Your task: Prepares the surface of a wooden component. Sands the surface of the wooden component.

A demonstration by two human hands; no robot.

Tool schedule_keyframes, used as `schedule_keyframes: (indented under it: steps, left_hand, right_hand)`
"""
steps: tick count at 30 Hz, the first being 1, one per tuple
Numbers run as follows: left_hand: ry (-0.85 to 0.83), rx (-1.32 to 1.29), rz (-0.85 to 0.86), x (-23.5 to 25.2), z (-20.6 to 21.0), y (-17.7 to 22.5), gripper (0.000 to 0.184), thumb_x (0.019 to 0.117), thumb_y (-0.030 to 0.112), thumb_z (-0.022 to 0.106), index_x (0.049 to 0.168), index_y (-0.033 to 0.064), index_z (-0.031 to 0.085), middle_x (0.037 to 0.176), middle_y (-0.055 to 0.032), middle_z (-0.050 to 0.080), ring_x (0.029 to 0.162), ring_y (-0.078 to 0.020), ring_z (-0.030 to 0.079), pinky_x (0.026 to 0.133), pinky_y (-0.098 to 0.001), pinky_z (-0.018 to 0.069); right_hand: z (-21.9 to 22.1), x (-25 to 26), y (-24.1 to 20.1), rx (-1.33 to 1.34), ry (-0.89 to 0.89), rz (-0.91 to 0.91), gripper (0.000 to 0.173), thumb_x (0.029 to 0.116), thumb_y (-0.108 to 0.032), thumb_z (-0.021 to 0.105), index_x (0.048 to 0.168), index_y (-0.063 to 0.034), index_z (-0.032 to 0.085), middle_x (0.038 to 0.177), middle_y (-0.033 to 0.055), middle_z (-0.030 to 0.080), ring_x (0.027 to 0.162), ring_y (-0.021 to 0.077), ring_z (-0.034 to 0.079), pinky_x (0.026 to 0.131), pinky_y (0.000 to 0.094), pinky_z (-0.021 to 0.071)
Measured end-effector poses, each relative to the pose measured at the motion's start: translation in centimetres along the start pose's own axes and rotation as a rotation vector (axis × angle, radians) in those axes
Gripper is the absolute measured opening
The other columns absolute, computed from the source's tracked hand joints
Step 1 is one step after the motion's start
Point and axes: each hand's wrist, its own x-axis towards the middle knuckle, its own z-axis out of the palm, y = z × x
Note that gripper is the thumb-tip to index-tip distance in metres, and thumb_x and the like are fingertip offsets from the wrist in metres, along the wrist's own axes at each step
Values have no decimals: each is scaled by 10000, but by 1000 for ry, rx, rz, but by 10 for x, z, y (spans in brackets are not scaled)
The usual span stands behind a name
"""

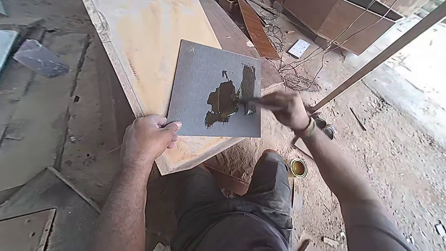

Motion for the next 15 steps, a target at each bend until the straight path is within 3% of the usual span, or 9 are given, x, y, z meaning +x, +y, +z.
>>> schedule_keyframes:
  steps: [2, 4, 7, 10, 12, 15]
  left_hand:
    - [18, -11, 10, -1, 1, -2, 302, 992, 357, 685, 1044, 59, 696, 775, -81, 744, 606, -186, 722, 629, -419, 627]
    - [23, -26, 5, -3, 3, -2, 297, 997, 351, 676, 1040, 58, 693, 781, -82, 743, 615, -190, 720, 645, -430, 622]
    - [45, -50, -21, -7, 3, -5, 283, 992, 346, 685, 1033, 66, 692, 795, -77, 740, 624, -177, 723, 641, -408, 627]
    - [31, -59, -45, -6, 2, -6, 295, 983, 345, 701, 1066, 62, 685, 796, -70, 740, 625, -166, 727, 639, -389, 635]
    - [8, -68, -31, -5, 3, -7, 294, 986, 340, 700, 1053, 55, 682, 776, -73, 740, 622, -176, 729, 637, -398, 638]
    - [-8, -66, -30, -4, 1, -6, 281, 996, 338, 685, 1044, 61, 683, 772, -65, 738, 626, -175, 728, 640, -396, 634]
  right_hand:
    - [0, 44, 29, -59, 15, 112, 164, 963, -162, 665, 1055, -112, 791, 1041, 65, 782, 912, 233, 756, 802, 510, 605]
    - [6, 84, 50, -47, -8, 231, 177, 956, -239, 692, 1057, -145, 804, 1016, 49, 789, 935, 219, 751, 869, 514, 581]
    - [23, 112, 40, -92, -81, 251, 228, 981, -314, 651, 1044, -151, 798, 956, 75, 781, 897, 269, 743, 823, 558, 558]
    - [42, 92, 11, -110, -29, 67, 199, 978, -225, 623, 1012, -122, 790, 932, 82, 768, 832, 282, 741, 711, 552, 575]
    - [47, 58, -15, -102, -32, -44, 200, 936, -128, 619, 1044, -103, 786, 1025, 83, 771, 901, 269, 744, 732, 500, 603]
    - [45, 8, -40, -23, -34, -222, 231, 878, -67, 615, 1040, -66, 779, 1055, 100, 770, 942, 254, 742, 767, 424, 620]
